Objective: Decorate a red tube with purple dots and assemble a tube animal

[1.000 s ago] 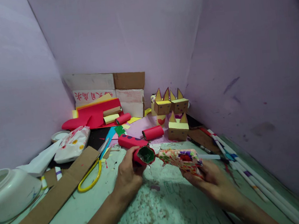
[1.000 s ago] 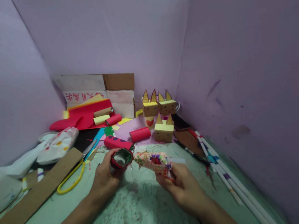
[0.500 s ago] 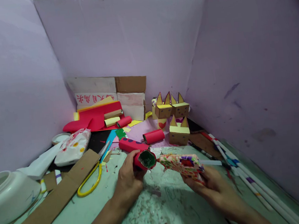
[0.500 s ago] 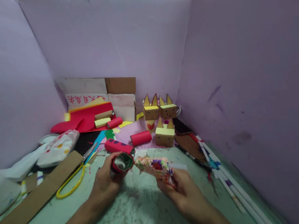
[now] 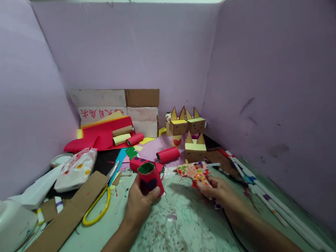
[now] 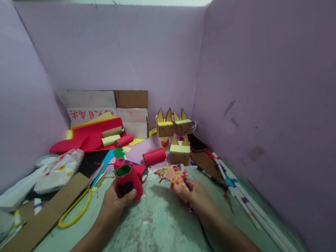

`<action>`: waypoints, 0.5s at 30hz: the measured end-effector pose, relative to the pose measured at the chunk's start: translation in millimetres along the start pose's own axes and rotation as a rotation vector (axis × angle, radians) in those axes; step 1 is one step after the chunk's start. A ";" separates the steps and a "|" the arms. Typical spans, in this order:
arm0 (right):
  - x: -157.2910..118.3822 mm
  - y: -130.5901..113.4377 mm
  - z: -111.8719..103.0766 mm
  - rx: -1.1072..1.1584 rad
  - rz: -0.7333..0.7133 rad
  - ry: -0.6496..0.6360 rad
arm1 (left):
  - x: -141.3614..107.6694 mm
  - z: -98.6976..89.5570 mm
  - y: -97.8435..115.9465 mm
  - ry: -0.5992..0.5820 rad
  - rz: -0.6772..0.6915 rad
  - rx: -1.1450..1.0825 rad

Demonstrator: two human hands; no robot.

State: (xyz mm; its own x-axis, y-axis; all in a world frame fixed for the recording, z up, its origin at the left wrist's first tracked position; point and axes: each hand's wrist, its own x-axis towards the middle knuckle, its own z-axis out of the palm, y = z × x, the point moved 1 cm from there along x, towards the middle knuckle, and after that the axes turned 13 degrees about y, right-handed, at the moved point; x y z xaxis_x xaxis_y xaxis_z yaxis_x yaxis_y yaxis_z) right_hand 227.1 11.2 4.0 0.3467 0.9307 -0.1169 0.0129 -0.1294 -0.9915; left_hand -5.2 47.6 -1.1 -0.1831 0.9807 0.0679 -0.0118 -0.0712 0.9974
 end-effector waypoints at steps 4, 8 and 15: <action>7.0 6.3 19.2 -0.003 0.078 0.006 | 0.5 0.5 -2.2 0.047 0.014 0.023; 23.0 -11.2 0.9 -0.356 -0.058 -0.147 | -0.8 0.4 -3.6 0.084 0.012 0.053; 97.7 -53.5 -61.0 -0.442 -0.269 0.141 | -2.5 -1.0 -3.7 0.107 -0.018 0.067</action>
State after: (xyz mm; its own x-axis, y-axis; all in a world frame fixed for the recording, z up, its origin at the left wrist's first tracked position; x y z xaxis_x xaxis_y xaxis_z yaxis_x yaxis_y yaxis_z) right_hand 317.5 88.2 49.1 0.3987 0.8999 0.1769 0.5022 -0.0529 -0.8631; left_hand -5.8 45.3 -5.0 -0.2874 0.9565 0.0505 0.0489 -0.0380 0.9981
